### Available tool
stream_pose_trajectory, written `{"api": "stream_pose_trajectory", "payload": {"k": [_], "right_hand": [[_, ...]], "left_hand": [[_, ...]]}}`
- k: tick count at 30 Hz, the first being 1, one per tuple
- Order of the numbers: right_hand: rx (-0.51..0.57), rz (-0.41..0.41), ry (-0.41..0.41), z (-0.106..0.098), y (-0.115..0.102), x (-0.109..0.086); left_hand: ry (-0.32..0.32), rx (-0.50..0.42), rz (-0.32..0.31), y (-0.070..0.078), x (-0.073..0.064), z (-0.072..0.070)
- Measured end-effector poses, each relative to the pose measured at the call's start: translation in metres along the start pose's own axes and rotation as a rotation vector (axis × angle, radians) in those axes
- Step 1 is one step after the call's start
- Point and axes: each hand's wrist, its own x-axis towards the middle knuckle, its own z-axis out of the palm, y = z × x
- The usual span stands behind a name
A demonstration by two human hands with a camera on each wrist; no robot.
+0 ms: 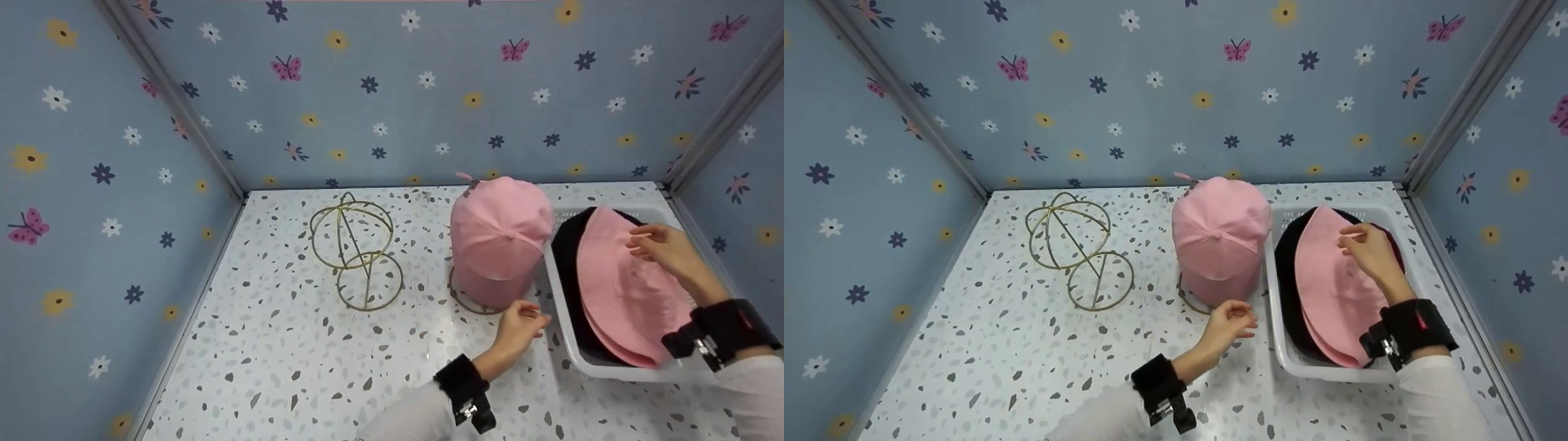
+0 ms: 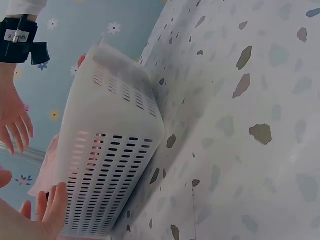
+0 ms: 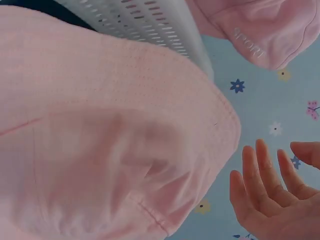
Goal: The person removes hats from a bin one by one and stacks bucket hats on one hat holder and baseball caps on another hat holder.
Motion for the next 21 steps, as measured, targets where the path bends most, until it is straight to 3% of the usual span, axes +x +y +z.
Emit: {"api": "stream_pose_trajectory", "payload": {"k": [4, 8, 15, 21], "right_hand": [[-0.205, 0.066, 0.064, 0.004, -0.038, -0.014], [-0.336, 0.124, 0.073, 0.007, -0.045, -0.017], [-0.320, 0.171, 0.051, 0.001, -0.026, -0.013], [-0.261, 0.272, -0.023, -0.006, -0.013, -0.015]], "left_hand": [[-0.019, 0.051, -0.039, -0.005, -0.002, 0.008], [-0.034, 0.116, -0.057, -0.008, -0.003, 0.015], [-0.055, 0.197, -0.085, -0.014, -0.003, 0.028], [-0.078, 0.203, -0.070, -0.019, -0.004, 0.034]]}}
